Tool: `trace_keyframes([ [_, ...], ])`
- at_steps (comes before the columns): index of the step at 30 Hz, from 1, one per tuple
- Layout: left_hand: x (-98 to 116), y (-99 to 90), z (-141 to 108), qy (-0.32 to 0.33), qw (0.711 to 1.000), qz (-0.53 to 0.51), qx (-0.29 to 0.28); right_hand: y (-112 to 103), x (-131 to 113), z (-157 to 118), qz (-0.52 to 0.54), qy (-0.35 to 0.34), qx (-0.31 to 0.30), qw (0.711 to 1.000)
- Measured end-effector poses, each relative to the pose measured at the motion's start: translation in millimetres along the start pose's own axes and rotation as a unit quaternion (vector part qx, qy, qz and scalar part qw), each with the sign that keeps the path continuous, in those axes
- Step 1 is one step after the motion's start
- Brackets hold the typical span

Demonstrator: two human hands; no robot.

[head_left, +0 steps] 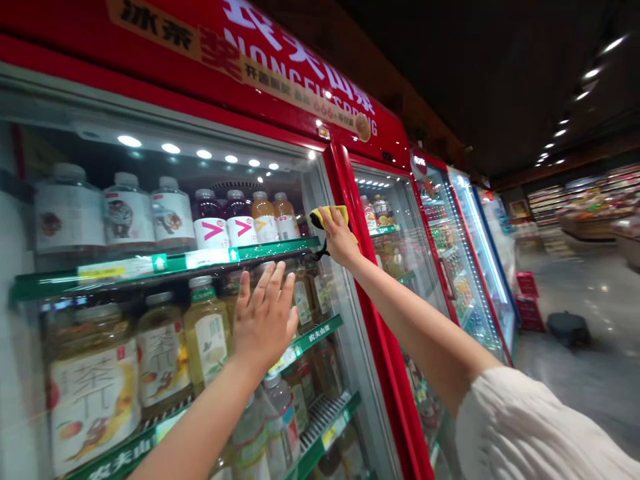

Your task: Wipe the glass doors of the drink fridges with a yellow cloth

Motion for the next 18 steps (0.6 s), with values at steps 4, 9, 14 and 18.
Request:
trace_keyframes([
  [4, 11.0, 9.9, -5.9, -0.004, 1.0, -0.029, 0.002, 2.8, 15.2, -50.2, -0.049, 0.034, -0.021, 0.998],
  [9, 19.2, 22.3, -0.6, 0.0, 0.999, -0.043, -0.006, 6.0, 13.7, -49.9, -0.048, 0.063, -0.029, 0.996],
  [14, 29.4, 34.5, 5.5, -0.008, 0.999, -0.033, -0.017, 3.1, 19.7, -44.1, -0.05, 0.074, -0.013, 0.996],
  [18, 34.8, 38.5, 1.9, -0.014, 0.999, -0.042, -0.009, 6.5, 24.1, -79.0, -0.051, 0.056, -0.038, 0.996],
])
Point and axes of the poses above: each hand's wrist, its own z-axis towards the middle knuckle, its own y-axis out of the palm, x = y × z, the point moved 7 cm from there along z, towards the middle knuckle, and after that the axes turned 8 degrees about x, right-handed, at the moved point
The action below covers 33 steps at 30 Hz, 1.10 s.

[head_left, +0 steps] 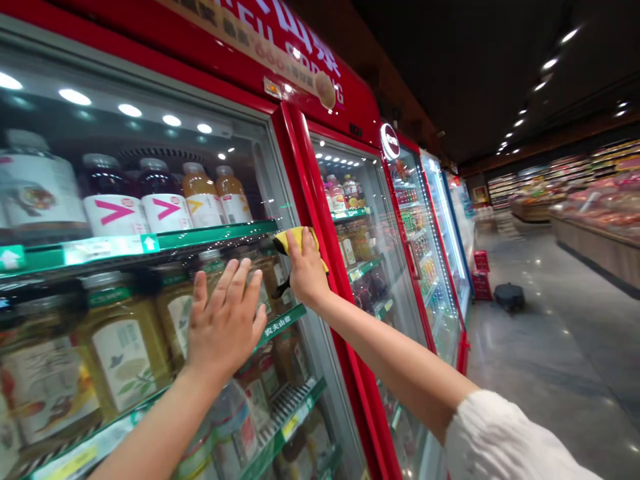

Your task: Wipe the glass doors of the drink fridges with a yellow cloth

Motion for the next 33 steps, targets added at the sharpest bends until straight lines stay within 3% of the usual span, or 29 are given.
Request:
trace_keyframes([
  [7, 0.0, 6.7, 9.0, -0.012, 1.0, 0.002, -0.005, -3.5, -4.1, 13.2, 0.049, -0.017, 0.035, 0.998],
  [13, 1.2, -2.5, -1.2, -0.012, 0.999, 0.048, -0.017, 5.4, 7.5, -46.9, 0.047, -0.02, 0.006, 0.999],
  [20, -10.3, -17.3, 2.9, -0.026, 0.994, 0.1, -0.022, 0.2, -9.8, 4.5, 0.076, -0.001, 0.072, 0.994],
  [26, -22.6, -43.0, -14.7, -0.01, 0.991, 0.127, -0.04, -8.1, -13.9, -22.7, 0.14, -0.196, 0.065, 0.968],
  [29, -29.7, -56.5, -19.1, -0.003, 0.988, 0.148, -0.042, -9.7, -14.2, 1.8, 0.156, -0.141, 0.122, 0.97],
  [31, -32.9, -63.1, -19.2, -0.002, 0.986, 0.163, -0.038, -9.0, -29.8, 16.6, 0.154, -0.108, 0.155, 0.97],
  [33, -34.7, -67.6, -19.9, -0.002, 0.984, 0.175, -0.04, -7.1, -54.9, 13.8, 0.149, -0.136, 0.147, 0.968],
])
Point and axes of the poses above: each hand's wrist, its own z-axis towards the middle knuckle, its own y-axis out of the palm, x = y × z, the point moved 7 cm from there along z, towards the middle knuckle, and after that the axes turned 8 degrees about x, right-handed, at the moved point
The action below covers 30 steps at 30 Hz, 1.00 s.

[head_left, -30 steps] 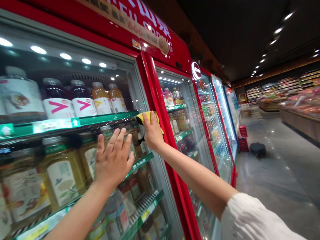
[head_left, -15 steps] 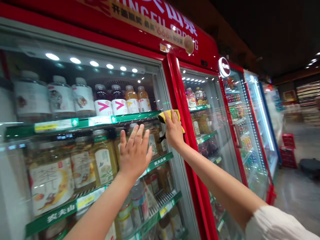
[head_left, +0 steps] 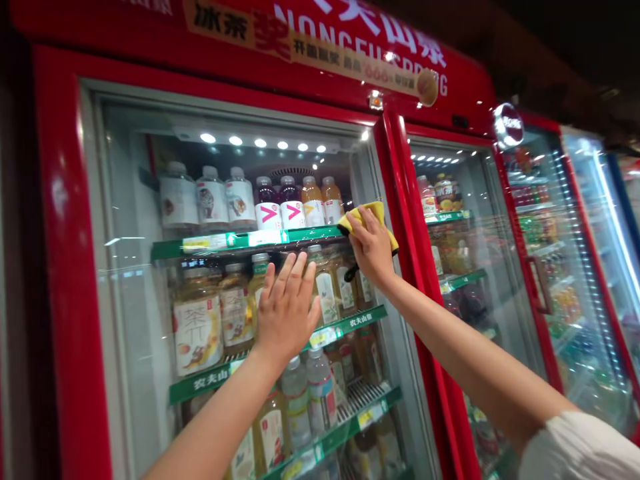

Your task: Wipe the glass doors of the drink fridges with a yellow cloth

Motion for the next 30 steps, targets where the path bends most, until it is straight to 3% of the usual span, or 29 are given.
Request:
trace_keyframes([
  [3, -4.6, -5.6, -5.6, 0.005, 1.0, 0.008, -0.013, 0.7, -32.7, -24.4, 0.02, -0.098, -0.07, 0.992],
  [5, -10.1, -11.3, -11.2, 0.009, 1.0, 0.013, -0.022, -7.0, -37.2, -39.1, 0.032, -0.142, -0.087, 0.986],
  [7, -17.3, -18.5, -16.4, 0.009, 0.999, 0.021, -0.027, -13.2, -28.4, -34.8, 0.032, -0.123, -0.048, 0.991],
  [10, -26.2, -29.1, -22.1, 0.008, 0.999, 0.037, -0.027, -8.0, -21.7, -4.1, 0.013, -0.016, 0.058, 0.998],
  [13, -31.9, -36.8, -27.9, 0.005, 0.998, 0.051, -0.036, 7.8, -56.7, 14.7, 0.024, 0.005, 0.09, 0.996],
  [17, -44.9, -49.8, -41.0, -0.004, 0.996, 0.067, -0.056, 12.3, -108.8, -1.3, 0.072, -0.134, -0.007, 0.988],
  [20, -60.9, -63.3, -49.4, -0.007, 0.995, 0.075, -0.066, 8.9, -106.8, -3.9, 0.099, -0.197, -0.051, 0.974],
  [24, -79.8, -76.9, -51.7, -0.019, 0.993, 0.088, -0.074, 23.6, -98.9, 46.8, 0.107, -0.074, 0.028, 0.991],
  [27, -85.9, -85.1, -55.0, -0.028, 0.992, 0.101, -0.074, 45.1, -144.9, 70.7, 0.1, -0.064, 0.036, 0.992],
  [30, -90.0, -94.9, -68.1, -0.028, 0.989, 0.12, -0.086, 50.4, -198.6, 54.2, 0.099, -0.161, -0.02, 0.982],
])
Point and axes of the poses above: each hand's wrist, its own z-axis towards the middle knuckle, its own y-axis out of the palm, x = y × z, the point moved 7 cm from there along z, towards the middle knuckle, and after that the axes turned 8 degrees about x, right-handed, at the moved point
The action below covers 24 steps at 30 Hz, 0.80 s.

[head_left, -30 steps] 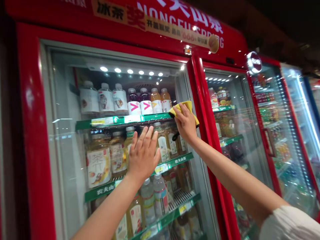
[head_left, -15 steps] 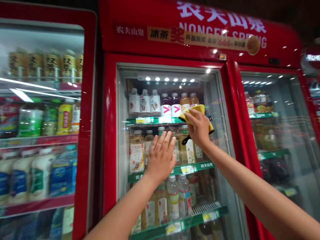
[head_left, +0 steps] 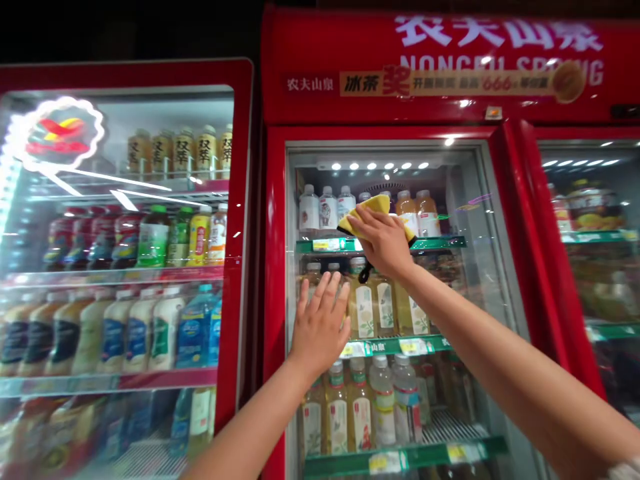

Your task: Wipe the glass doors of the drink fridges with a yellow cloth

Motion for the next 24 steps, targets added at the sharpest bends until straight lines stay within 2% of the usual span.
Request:
trace_keyframes([
  [3, -11.3, -7.0, -21.0, 0.013, 0.999, 0.02, -0.023, -6.5, -25.4, -28.7, 0.024, -0.112, -0.074, 0.991],
  [5, -21.0, -12.2, -33.7, 0.022, 0.998, 0.035, -0.036, -13.0, -23.3, -44.6, 0.044, -0.181, -0.105, 0.977],
  [6, -26.1, -14.7, -38.8, 0.024, 0.998, 0.042, -0.041, -14.5, -17.1, -46.4, 0.045, -0.187, -0.104, 0.976],
  [7, -30.7, -17.0, -42.9, 0.023, 0.998, 0.049, -0.044, -14.5, -9.7, -43.5, 0.038, -0.17, -0.091, 0.98],
  [9, -37.5, -20.4, -48.7, 0.02, 0.997, 0.059, -0.044, -10.7, 0.9, -30.7, 0.012, -0.091, -0.044, 0.995],
  [11, -40.0, -22.2, -53.4, 0.018, 0.997, 0.062, -0.042, -2.9, -5.4, -22.5, -0.009, -0.014, -0.008, 1.0],
  [12, -40.0, -22.7, -56.0, 0.017, 0.997, 0.061, -0.04, 2.1, -16.6, -22.9, -0.01, -0.002, -0.006, 1.0],
  [14, -38.9, -23.5, -62.9, 0.015, 0.997, 0.056, -0.041, 11.6, -48.5, -33.0, 0.007, -0.035, -0.036, 0.999],
  [16, -37.6, -24.9, -72.1, 0.015, 0.997, 0.05, -0.049, 15.5, -77.4, -51.1, 0.041, -0.101, -0.085, 0.99],
  [19, -36.9, -28.8, -87.4, 0.024, 0.997, 0.039, -0.067, 12.6, -89.5, -66.0, 0.081, -0.145, -0.123, 0.978],
  [21, -37.8, -31.8, -96.0, 0.026, 0.996, 0.033, -0.075, 12.3, -80.9, -56.9, 0.081, -0.111, -0.106, 0.985],
  [24, -39.8, -34.9, -106.2, 0.019, 0.996, 0.029, -0.08, 16.9, -72.6, -35.4, 0.048, -0.014, -0.045, 0.998],
])
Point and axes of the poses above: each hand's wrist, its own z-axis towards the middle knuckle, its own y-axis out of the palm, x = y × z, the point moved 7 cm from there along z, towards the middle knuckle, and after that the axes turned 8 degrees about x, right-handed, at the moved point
